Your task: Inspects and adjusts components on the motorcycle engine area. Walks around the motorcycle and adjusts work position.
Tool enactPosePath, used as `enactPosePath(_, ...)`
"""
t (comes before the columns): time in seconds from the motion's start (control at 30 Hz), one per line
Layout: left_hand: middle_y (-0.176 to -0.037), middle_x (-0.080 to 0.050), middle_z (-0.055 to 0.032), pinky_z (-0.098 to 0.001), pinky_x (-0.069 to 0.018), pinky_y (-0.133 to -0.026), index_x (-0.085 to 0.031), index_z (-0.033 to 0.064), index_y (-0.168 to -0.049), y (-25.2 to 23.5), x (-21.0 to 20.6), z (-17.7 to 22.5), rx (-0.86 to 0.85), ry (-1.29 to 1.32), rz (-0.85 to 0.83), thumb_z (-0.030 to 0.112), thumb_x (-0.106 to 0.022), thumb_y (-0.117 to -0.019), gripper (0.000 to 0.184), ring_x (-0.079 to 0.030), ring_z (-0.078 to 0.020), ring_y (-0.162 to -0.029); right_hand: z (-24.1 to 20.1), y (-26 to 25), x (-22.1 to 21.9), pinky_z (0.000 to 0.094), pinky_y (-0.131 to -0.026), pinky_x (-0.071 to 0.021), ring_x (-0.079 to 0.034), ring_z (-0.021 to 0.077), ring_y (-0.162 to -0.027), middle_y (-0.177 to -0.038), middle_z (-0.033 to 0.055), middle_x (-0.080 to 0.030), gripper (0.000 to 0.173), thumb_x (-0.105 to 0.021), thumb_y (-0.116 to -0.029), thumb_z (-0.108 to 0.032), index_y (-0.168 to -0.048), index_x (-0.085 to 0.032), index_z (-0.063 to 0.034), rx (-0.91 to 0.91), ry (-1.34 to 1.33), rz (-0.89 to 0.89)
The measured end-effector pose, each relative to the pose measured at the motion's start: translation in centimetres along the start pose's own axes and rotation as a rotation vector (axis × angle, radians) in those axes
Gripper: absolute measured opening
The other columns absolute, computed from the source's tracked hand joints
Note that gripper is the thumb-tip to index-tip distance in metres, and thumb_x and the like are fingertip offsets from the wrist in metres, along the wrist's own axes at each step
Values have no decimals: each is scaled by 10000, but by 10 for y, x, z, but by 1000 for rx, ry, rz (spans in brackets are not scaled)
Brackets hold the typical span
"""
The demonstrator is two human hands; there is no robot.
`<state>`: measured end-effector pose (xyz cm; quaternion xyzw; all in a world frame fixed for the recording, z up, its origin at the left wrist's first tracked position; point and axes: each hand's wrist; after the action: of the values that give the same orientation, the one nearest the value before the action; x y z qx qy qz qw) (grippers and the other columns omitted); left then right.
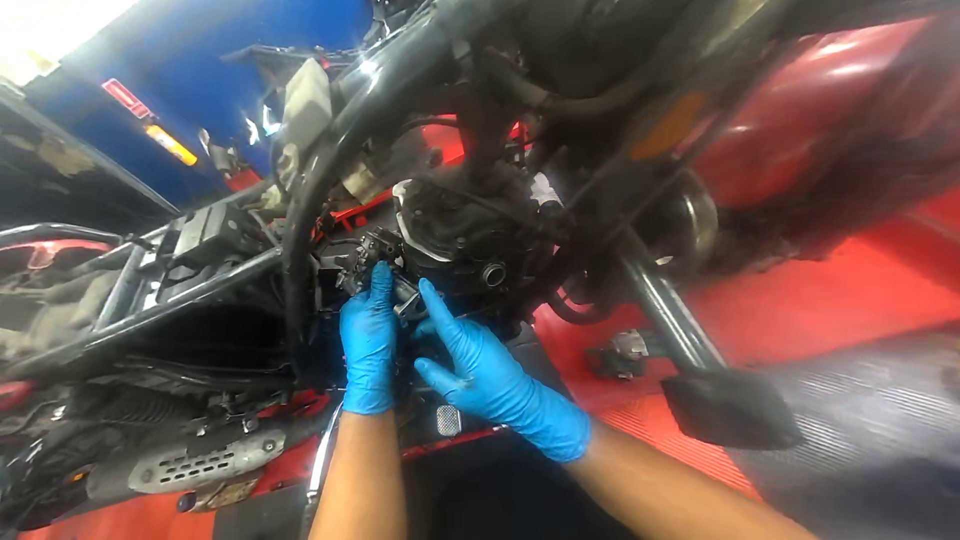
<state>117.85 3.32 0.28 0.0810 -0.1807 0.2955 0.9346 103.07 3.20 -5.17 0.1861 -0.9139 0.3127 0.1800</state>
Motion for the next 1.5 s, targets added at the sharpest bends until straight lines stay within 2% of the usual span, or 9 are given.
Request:
enactPosePath(0.27,-661,-665,-55,-393,-548,-552,-714,104,-772,-24,-7,2,61,108,4,636,-618,-940,566,-622,-172,-562,10,-3,-4,453,-916,-568,-691,196,-1027,-1137,44,-730,887,-664,-903,-265,-1650,-210,-114,60,215,4)
enactPosePath(0.53,-634,-639,-50,-347,-519,-499,-709,96,-785,-23,-7,4,54,163,-40,604,-616,-956,544,-575,-158,-505,17,-11,5,450,-741,-539,-664,232,-827,-899,46,-698,759,-625,-901,-240,-1606,-364,-132,200,328,-34)
enactPosePath(0.8,-757,-720,-42,-420,-594,-696,-742,120,-835,-24,-5,1,27,113,-25,641,-609,-942,549,-698,-163,-712,22,-5,23,437,-759,-511,-648,213,-830,-883,18,-705,552,-571,-943,-202,-1493,-567,-254,318,341,-51)
enactPosePath(0.87,-708,-695,-40,-403,-579,-629,-731,121,-808,-24,-6,1,24,107,-22,649,-600,-943,560,-669,-159,-643,21,1,27,436,-805,-517,-658,200,-880,-941,5,-720,525,-579,-939,-215,-1462,-599,-253,326,347,-84)
enactPosePath(1.07,-614,-622,-38,-335,-509,-473,-698,99,-796,-24,-8,3,61,168,-24,597,-609,-964,534,-552,-143,-473,17,11,22,441,-885,-523,-653,221,-999,-1076,50,-711,591,-590,-929,-250,-1509,-532,-157,280,361,26)
enactPosePath(1.23,-640,-645,-44,-353,-536,-520,-711,94,-808,-25,-7,1,36,161,-35,614,-610,-956,550,-593,-152,-521,13,1,14,452,-858,-519,-648,254,-973,-1023,70,-695,555,-579,-949,-225,-1501,-543,-180,288,445,80)
enactPosePath(1.37,-742,-703,-41,-395,-588,-660,-727,104,-845,-25,-6,0,25,142,-29,623,-623,-944,539,-680,-155,-678,15,-3,10,486,-785,-522,-652,297,-921,-996,94,-689,560,-575,-947,-225,-1503,-539,-274,259,520,20)
enactPosePath(1.43,-752,-710,-37,-394,-591,-667,-733,109,-851,-25,-5,1,27,131,-42,622,-614,-950,536,-684,-150,-688,18,-1,10,489,-768,-516,-649,305,-902,-971,97,-684,548,-571,-955,-229,-1497,-543,-305,245,555,12)
enactPosePath(1.5,-674,-667,-31,-352,-554,-565,-720,105,-821,-24,-6,3,22,137,-47,601,-601,-966,531,-620,-137,-568,21,5,15,486,-778,-513,-650,303,-916,-972,93,-688,515,-570,-956,-228,-1467,-581,-285,260,569,16)
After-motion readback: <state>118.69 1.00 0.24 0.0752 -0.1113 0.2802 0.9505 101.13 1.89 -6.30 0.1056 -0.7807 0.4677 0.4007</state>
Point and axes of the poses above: each hand's wrist, its own y-axis away from the middle knuckle, its own x-axis out of the back of the hand, z = x × y
